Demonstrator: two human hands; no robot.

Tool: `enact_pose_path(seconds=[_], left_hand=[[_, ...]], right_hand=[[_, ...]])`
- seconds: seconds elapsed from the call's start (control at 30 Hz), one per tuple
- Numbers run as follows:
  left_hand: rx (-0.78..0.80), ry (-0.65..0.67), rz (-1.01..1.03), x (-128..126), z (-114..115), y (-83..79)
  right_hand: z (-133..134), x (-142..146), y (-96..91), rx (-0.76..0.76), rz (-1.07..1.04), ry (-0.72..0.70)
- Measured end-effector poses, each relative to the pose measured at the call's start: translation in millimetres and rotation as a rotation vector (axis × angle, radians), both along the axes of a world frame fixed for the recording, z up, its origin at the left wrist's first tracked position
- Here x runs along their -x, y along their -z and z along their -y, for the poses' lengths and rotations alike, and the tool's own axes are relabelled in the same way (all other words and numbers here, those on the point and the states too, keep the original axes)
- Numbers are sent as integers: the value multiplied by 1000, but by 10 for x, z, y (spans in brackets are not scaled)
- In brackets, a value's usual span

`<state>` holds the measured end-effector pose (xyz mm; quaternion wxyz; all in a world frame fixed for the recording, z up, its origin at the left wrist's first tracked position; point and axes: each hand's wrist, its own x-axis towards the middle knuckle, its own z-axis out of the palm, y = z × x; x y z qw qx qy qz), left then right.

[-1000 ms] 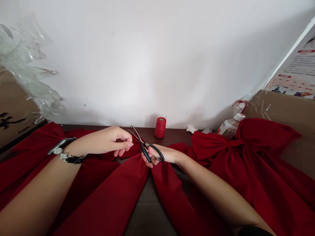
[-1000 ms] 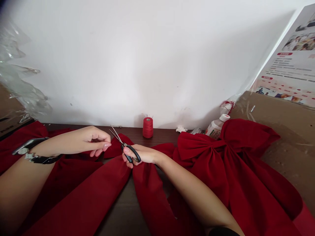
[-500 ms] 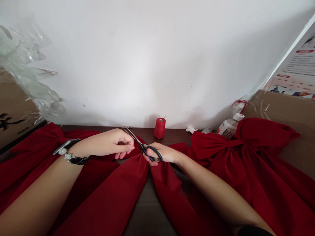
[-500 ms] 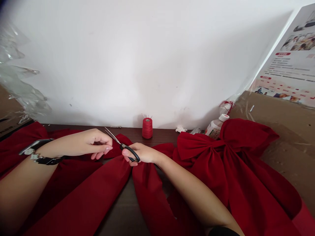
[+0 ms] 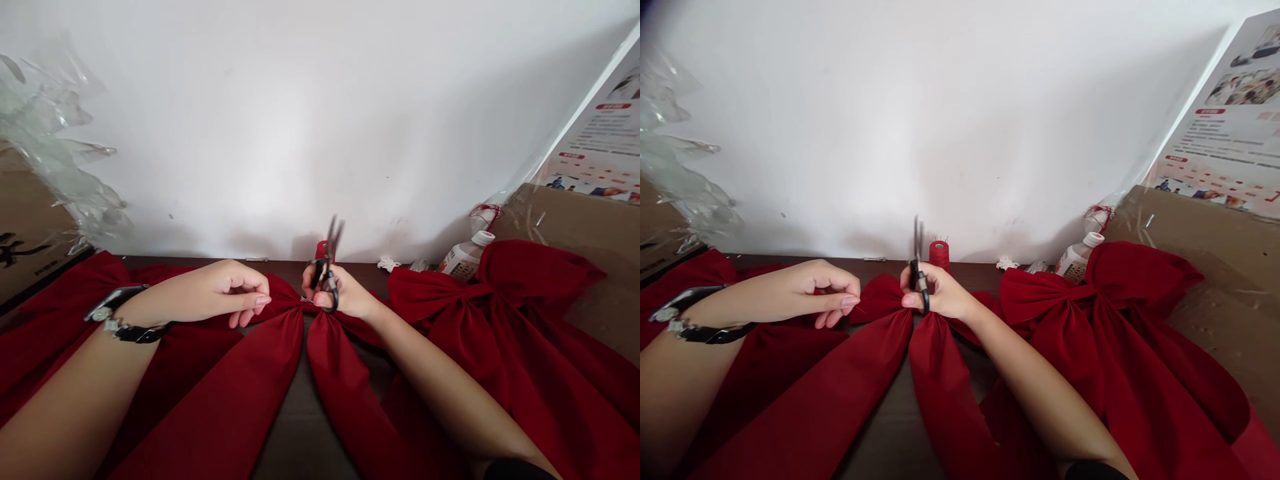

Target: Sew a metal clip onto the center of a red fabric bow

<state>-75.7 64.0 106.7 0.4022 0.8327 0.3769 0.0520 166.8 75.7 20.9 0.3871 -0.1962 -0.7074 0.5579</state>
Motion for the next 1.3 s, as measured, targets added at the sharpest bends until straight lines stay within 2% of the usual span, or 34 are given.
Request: enact_pose_path(seconds=[0.13,0.2,0.3,0.37,0.47,0.5,0.57,0.8,0.97,1.07,1.17,1.23,1.3], left_hand=[[-49,-25,46,4,10,-17],[-63,-19,69,6,27,-20],[-78,-8,104,11,64,-28],[-87,-4,130,10,91,-37],[-105,-1,166,-8,118,-44],[-113,-7,177,-17,122,-42],[-125,-33,209,-39,125,-26],[-54,-151,374,-148,107,113],[89,-247,456,-271,8,318],[82,-321,531,-353,-133,604],[14,-406,611,-422,-291,995],[-34,-472,644,-457,-364,1231],[-50,-507,647,-479,-397,1389]], right_hand=[[56,-238,-286,-128,31,31],[89,-431,-439,-174,196,89],[78,-784,-574,-157,569,108],[2,-1004,-560,-170,847,249],[-194,-1213,-398,-134,1230,583],[-264,-1245,-322,-114,1315,680],[-388,-1264,-168,-85,1376,765],[-576,-1176,232,-105,1323,713],[-646,-1113,356,-211,1169,692],[-668,-1022,311,-305,1005,758],[-654,-870,237,-369,831,795],[-631,-745,209,-338,654,777],[-612,-619,200,-226,435,736]])
